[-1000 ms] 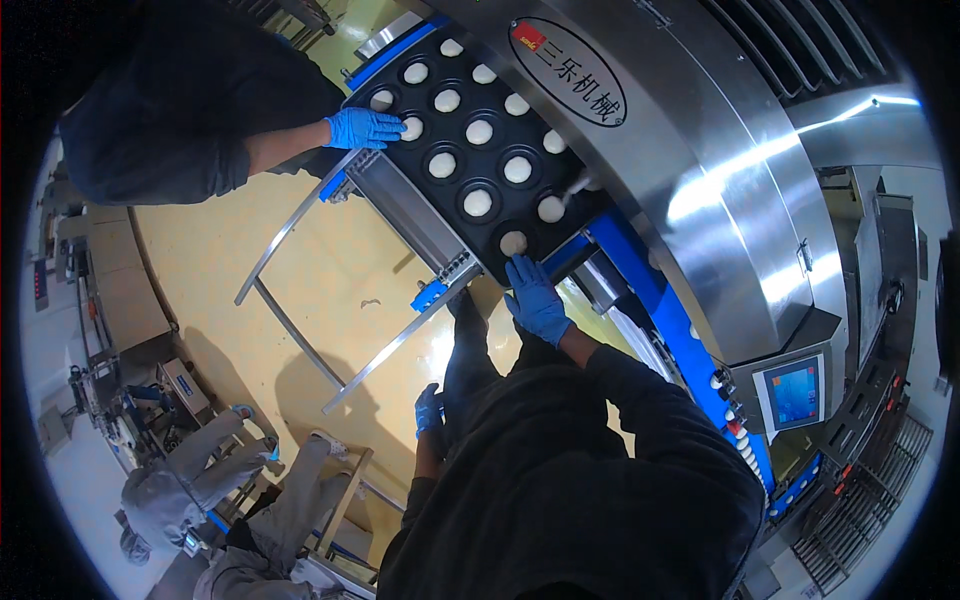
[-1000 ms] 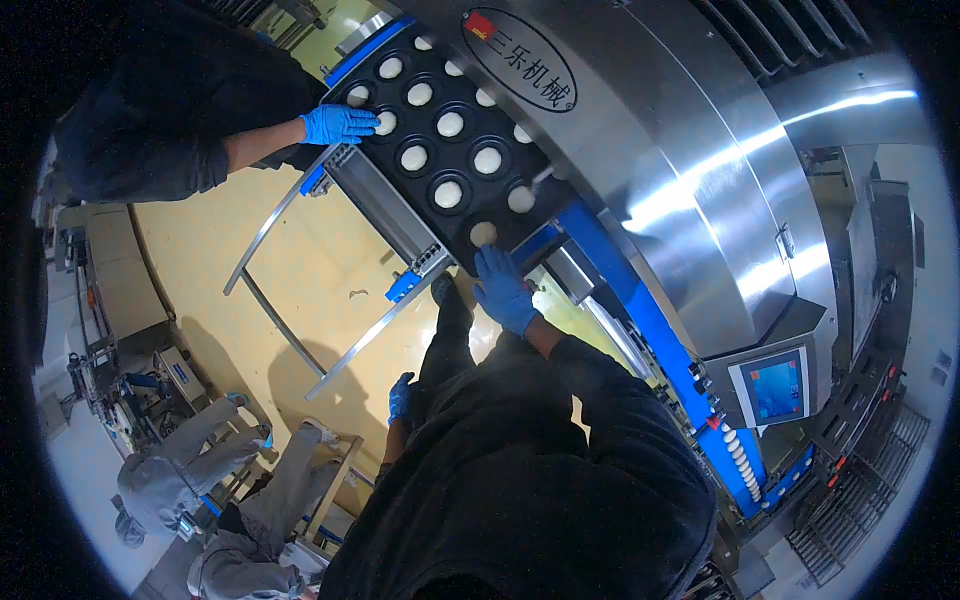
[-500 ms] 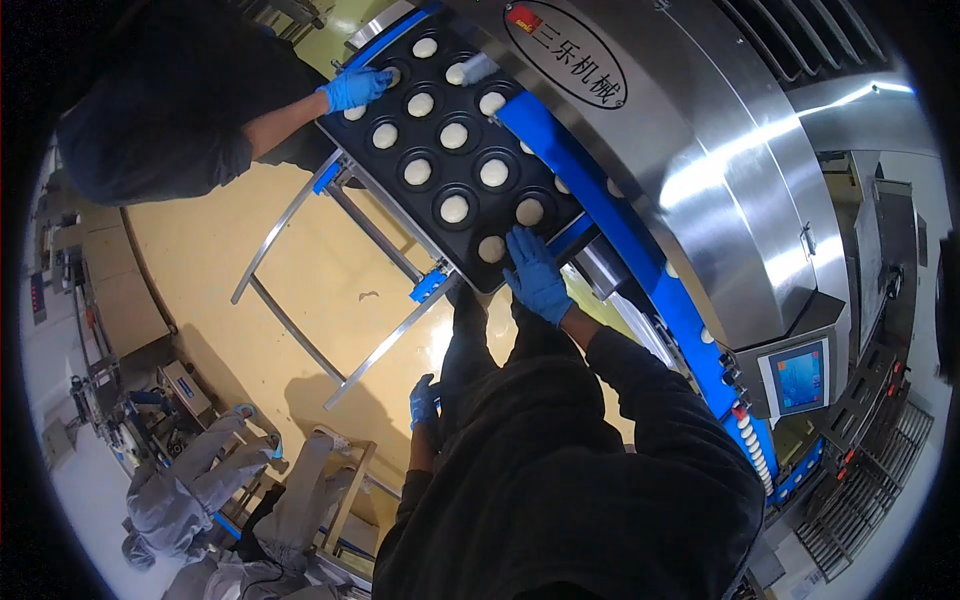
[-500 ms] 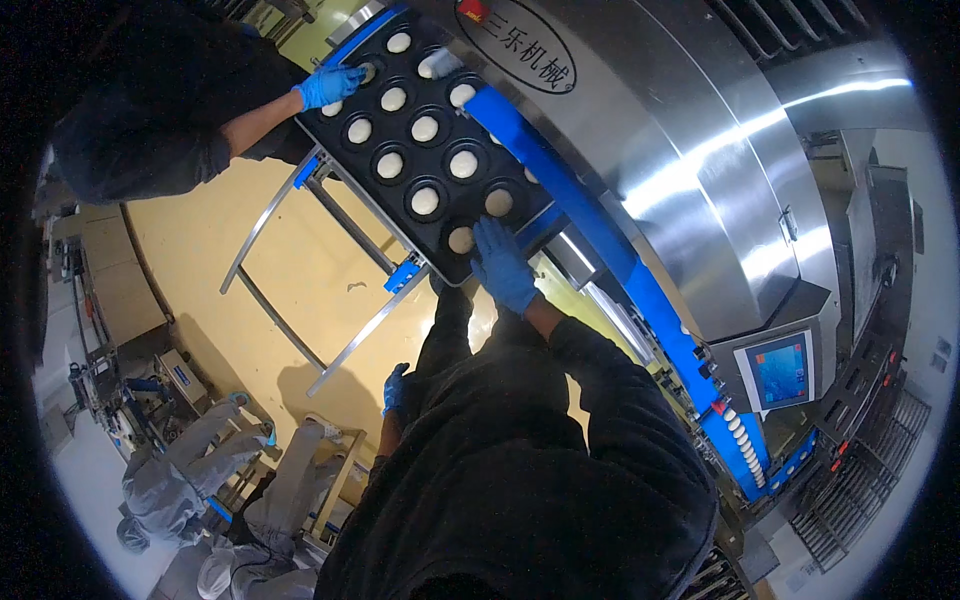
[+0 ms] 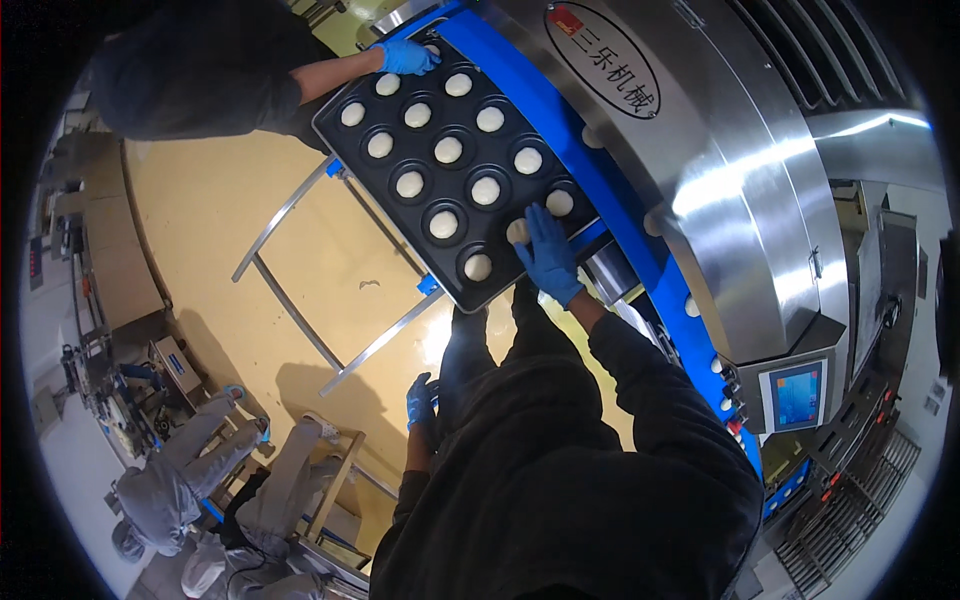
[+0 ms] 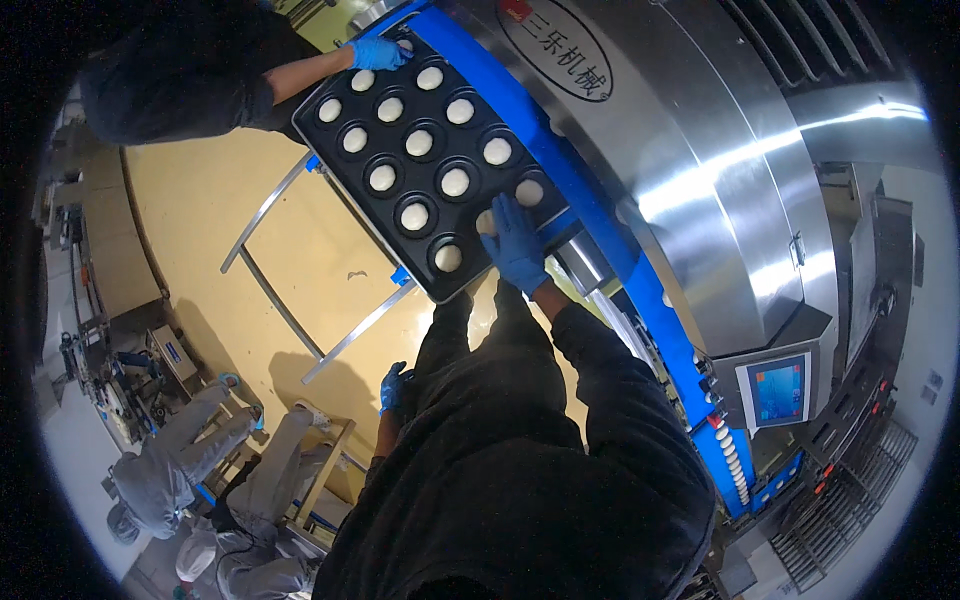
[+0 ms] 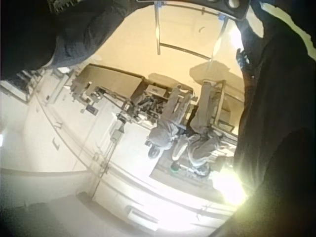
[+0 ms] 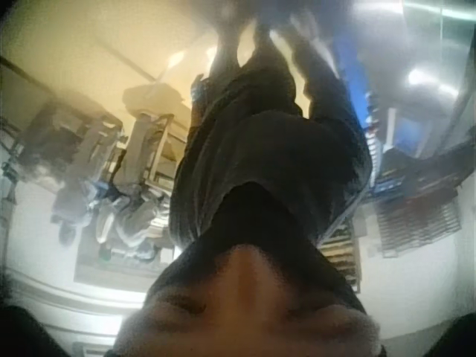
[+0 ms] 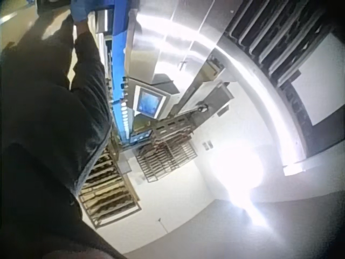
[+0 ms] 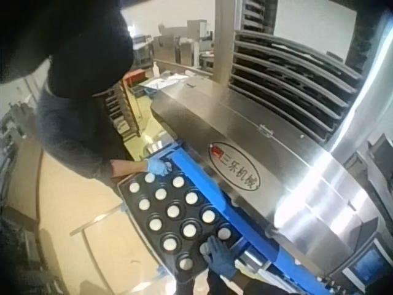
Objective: The person takes trays of dough balls from a conveyor belt, carries them to a rolling rack, and stacks them. The person repeats this process multiple times, loading the rack with trays of dough balls.
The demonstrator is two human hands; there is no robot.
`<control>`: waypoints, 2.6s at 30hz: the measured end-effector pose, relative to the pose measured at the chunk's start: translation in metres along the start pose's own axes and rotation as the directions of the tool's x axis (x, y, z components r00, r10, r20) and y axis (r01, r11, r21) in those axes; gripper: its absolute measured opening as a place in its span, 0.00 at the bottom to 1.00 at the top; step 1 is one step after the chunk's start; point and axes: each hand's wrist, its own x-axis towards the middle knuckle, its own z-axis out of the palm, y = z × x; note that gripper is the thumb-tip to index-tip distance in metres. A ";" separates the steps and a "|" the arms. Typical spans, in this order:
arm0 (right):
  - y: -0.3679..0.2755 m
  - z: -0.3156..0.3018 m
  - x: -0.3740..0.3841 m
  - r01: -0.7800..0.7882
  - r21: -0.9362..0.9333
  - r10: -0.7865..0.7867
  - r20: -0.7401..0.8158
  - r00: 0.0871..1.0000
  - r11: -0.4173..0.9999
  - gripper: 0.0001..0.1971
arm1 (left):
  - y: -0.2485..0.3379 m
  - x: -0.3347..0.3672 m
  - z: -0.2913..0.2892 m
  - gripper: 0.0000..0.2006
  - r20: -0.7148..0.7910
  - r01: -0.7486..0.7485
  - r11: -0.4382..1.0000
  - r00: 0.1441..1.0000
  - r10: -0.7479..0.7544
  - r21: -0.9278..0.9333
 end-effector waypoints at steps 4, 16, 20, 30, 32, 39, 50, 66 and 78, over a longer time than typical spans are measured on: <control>0.022 -0.012 0.013 0.016 -0.236 -0.017 -0.003 1.000 0.972 0.34 | 0.004 -0.002 0.002 0.20 0.043 -0.055 0.982 0.998 0.049 0.180; 0.016 0.008 0.016 0.218 -0.217 -0.182 0.177 0.967 0.951 0.34 | 0.011 -0.010 0.015 0.17 -0.041 0.125 0.975 0.990 -0.135 -0.185; 0.009 0.004 0.016 0.226 -0.203 -0.177 0.237 0.955 0.953 0.35 | 0.009 -0.017 0.019 0.20 -0.041 0.060 0.996 0.997 -0.063 -0.071; -0.037 0.005 0.031 0.395 -0.127 -0.368 0.197 0.909 0.910 0.34 | 0.003 -0.018 0.030 0.20 -0.064 0.064 0.992 0.995 -0.071 -0.111; -0.050 0.011 0.048 0.476 -0.042 -0.471 0.094 0.877 0.878 0.32 | 0.014 -0.029 0.034 0.20 -0.090 0.062 0.995 0.994 -0.069 -0.080; -0.086 0.034 0.048 0.646 0.013 -0.620 0.295 0.727 0.763 0.32 | -0.008 -0.029 0.036 0.19 -0.094 0.078 0.931 0.988 -0.119 -0.358; -0.061 0.041 -0.012 0.637 0.128 -0.632 0.376 0.678 0.760 0.34 | -0.024 -0.030 0.052 0.23 -0.126 0.056 0.911 0.985 -0.117 -0.408; -0.124 0.086 -0.041 0.807 0.137 -0.776 0.405 0.484 0.575 0.33 | -0.039 -0.037 0.055 0.20 -0.178 0.041 0.884 0.974 -0.140 -0.467; -0.055 0.088 -0.087 -0.873 0.487 0.074 0.870 0.487 0.017 0.16 | 0.120 0.031 -0.001 0.20 -0.259 -0.392 0.872 0.911 0.322 -0.295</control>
